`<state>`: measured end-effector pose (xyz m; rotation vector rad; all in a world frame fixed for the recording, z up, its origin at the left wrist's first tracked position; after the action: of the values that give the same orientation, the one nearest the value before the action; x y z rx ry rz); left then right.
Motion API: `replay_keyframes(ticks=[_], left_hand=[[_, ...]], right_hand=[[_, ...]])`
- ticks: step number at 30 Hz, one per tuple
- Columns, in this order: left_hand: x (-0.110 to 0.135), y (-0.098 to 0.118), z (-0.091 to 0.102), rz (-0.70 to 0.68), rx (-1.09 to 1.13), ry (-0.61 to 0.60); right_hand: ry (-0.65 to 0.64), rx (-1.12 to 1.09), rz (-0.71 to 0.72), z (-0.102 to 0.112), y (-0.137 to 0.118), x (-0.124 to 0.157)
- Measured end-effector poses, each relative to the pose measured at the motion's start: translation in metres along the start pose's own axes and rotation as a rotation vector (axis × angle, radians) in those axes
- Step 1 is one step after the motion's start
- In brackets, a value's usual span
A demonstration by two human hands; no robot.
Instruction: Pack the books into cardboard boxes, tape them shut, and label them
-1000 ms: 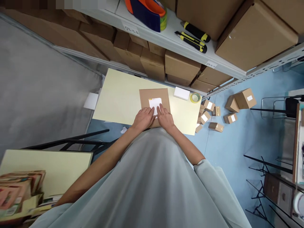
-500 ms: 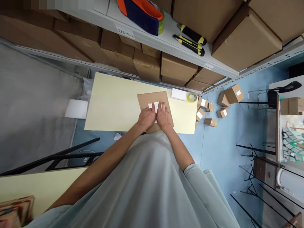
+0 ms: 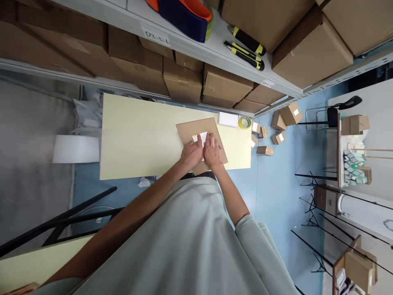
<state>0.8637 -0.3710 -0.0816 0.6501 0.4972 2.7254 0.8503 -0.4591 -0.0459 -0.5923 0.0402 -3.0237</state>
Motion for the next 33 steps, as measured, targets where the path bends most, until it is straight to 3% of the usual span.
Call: replay_keyframes(ticks=[7,21,28,33], left_hand=[[0.000,-0.001,0.001,-0.039,0.033,0.031],[0.012,0.004,-0.001,0.241,0.058,0.082],[0.014,0.003,-0.003,0.223,0.003,0.124],[0.012,0.004,0.003,0.259,0.011,0.089]], right_hand=[[0.022,-0.034,0.023,-0.006,0.001,-0.001],[0.021,-0.066,0.139,-0.005,0.012,-0.003],[0.029,-0.050,0.238,-0.007,0.016,-0.006],[0.034,-0.094,0.240,-0.008,0.020,-0.011]])
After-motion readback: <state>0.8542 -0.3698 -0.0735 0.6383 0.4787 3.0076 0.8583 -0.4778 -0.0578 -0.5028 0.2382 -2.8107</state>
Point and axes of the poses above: each hand's wrist, its own x-axis away from the middle knuckle, its own z-axis out of the back of the hand, y = z × x, the point moved 5 cm from there along -x, towards the middle knuckle, and after that the axes turned 7 degrees about z, right-handed, at the moved point
